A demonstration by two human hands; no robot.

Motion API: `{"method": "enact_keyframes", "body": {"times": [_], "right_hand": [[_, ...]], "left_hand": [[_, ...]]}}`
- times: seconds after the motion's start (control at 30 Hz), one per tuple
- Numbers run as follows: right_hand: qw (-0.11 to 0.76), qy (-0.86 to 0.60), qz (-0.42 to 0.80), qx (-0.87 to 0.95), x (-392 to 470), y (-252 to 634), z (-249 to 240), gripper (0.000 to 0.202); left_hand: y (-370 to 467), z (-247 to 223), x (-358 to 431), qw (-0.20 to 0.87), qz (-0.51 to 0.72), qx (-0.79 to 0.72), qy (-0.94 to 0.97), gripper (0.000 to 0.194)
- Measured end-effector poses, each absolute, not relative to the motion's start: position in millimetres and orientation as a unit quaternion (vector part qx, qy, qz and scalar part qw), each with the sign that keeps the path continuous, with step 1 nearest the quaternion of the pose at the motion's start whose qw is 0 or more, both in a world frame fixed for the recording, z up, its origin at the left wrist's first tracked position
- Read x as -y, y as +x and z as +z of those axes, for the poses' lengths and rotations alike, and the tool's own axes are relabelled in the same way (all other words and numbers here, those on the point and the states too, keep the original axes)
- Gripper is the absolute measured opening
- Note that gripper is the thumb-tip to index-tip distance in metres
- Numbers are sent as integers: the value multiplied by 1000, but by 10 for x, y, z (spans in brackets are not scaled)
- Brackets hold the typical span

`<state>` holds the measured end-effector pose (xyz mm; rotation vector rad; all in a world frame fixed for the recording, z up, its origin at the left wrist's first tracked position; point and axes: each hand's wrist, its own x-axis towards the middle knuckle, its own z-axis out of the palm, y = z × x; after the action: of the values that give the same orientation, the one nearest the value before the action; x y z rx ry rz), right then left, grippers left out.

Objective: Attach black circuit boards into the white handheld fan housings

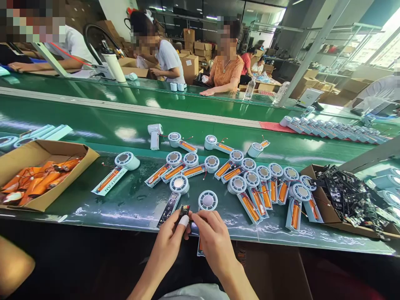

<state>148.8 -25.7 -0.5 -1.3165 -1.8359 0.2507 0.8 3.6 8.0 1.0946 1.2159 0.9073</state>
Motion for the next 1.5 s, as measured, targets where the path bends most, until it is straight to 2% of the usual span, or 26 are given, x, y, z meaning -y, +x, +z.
{"method": "enact_keyframes", "body": {"times": [0.2, 0.33, 0.53, 0.9, 1.07, 1.33, 1.5], "right_hand": [[458, -593, 163, 641, 249, 1479, -28, 30], [464, -585, 158, 646, 250, 1486, -41, 30], [420, -545, 138, 712, 266, 1505, 1, 28], [398, -545, 202, 710, 269, 1583, 35, 21], [385, -550, 177, 720, 276, 1556, -8, 22], [394, -563, 117, 717, 231, 1520, 4, 16], [363, -561, 91, 739, 210, 1511, 54, 19]], "left_hand": [[42, 78, -38, 660, 372, -496, 423, 32], [70, 28, -81, 678, 355, -490, 416, 39], [32, -15, -126, 687, 342, -478, 427, 36], [57, 95, -46, 599, 353, -519, 498, 37], [39, 113, -6, 550, 344, -545, 531, 36], [16, 28, 84, 586, 308, -530, 530, 37], [8, 6, 71, 508, 300, -523, 615, 35]]}}
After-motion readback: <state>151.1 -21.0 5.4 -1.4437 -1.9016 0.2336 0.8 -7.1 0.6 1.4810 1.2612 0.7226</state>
